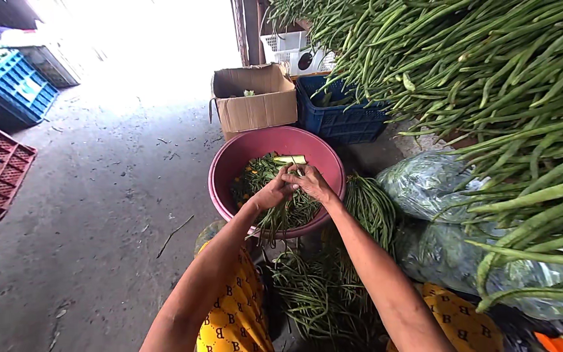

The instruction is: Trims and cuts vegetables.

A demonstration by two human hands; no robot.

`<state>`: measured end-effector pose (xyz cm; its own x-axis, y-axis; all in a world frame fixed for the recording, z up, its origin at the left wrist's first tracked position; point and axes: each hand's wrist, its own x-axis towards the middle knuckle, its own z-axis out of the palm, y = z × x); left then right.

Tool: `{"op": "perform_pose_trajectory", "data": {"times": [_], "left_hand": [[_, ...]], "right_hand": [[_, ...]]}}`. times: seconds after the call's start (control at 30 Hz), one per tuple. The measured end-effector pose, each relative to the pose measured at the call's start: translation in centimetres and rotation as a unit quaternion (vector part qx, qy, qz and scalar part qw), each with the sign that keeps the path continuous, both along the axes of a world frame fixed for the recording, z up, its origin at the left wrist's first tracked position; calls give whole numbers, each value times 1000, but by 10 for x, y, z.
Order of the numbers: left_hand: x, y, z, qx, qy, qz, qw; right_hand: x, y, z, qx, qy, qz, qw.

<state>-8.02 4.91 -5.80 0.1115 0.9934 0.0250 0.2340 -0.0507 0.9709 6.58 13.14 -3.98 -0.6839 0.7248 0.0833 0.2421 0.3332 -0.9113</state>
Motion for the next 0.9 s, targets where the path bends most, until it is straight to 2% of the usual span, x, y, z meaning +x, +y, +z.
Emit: {"op": "perform_pose_trajectory", "data": {"times": [0.2,0.33,0.4,0.47,0.6,0.73,0.83,0.9], "left_hand": [[0,-4,11,-18,-73,-9,997],[-11,-5,9,-125,-158,-53,978],[-17,-7,5,-163,-158,-99,969],[-22,-7,2,-156,-158,-121,967],[-20,-7,2,-122,-112,-75,983],[-18,-3,2,-119,-41,13,992],[-18,-2,4,-111,-35,59,991],[-16,-2,5,-110,-27,72,991]], "right_hand": [[0,3,-3,-4,49,-6,999],[9,2,5,-58,71,-19,996],[13,4,6,-86,93,-32,991],[13,10,5,-105,125,-43,986],[11,20,-7,-121,161,-68,977],[13,23,-25,-161,83,-108,977],[11,16,-41,-201,0,-148,968],[8,5,-45,-191,-73,-132,970]]}}
